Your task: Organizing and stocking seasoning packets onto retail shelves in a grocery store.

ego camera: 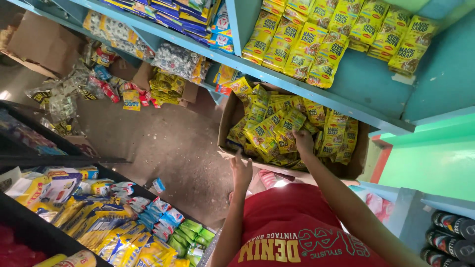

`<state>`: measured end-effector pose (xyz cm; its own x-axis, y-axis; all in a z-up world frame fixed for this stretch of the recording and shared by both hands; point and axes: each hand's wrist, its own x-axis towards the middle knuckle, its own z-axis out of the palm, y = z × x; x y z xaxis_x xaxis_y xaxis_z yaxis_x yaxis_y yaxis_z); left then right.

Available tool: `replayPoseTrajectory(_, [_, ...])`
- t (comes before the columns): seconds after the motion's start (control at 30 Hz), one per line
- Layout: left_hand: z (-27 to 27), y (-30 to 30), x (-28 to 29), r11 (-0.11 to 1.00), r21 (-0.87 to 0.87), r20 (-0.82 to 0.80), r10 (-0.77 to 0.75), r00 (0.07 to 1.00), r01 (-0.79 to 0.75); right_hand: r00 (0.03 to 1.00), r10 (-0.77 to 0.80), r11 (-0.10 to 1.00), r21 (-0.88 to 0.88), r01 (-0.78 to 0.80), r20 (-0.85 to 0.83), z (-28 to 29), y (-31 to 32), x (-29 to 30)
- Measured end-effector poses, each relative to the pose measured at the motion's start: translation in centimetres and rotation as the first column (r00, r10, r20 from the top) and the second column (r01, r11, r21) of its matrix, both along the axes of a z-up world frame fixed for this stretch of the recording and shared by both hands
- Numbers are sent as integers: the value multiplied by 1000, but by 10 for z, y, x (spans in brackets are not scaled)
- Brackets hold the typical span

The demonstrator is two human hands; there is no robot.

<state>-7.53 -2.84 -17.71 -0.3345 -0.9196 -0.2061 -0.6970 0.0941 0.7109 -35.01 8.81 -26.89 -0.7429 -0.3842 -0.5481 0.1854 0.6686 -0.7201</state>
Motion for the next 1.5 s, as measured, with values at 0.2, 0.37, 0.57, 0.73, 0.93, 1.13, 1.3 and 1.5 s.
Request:
replayPoseTrajectory(0.2, [38,-2,15,954,198,-151,-198,968,226,669,-70,952,-249,-177,-740,99,-23,55])
replayPoseTrajectory(0.37, [69,1,25,787,555,-455,16,890,269,884,-80,811,-545,-211,-461,160,-24,92])
replayPoseTrajectory(0.57, [131,-15,30,-70,756,-369,776,512,651,985,139,588,-809,-2,99,256,-26,157])
replayPoseTrajectory(0.73, [121,-45,59,120,715,-424,858,290,689,871,475,472,-799,-373,-126,273,13,228])
replayPoseTrajectory(0.93, [42,-51,95,401,853,-520,600,608,334,529,705,14,-737,-675,-471,310,26,279])
replayPoseTrajectory(1.13, [78,-10,59,447,854,-483,489,727,267,200,975,51,-779,-625,-96,301,24,270])
replayPoseTrajectory(1.3, [-26,0,107,350,813,-583,479,656,466,-106,987,54,-869,-491,122,325,11,279])
replayPoseTrajectory(1.5, [176,-40,165,780,520,-844,532,67,349,-123,971,-239,-851,-468,-205,328,-3,258])
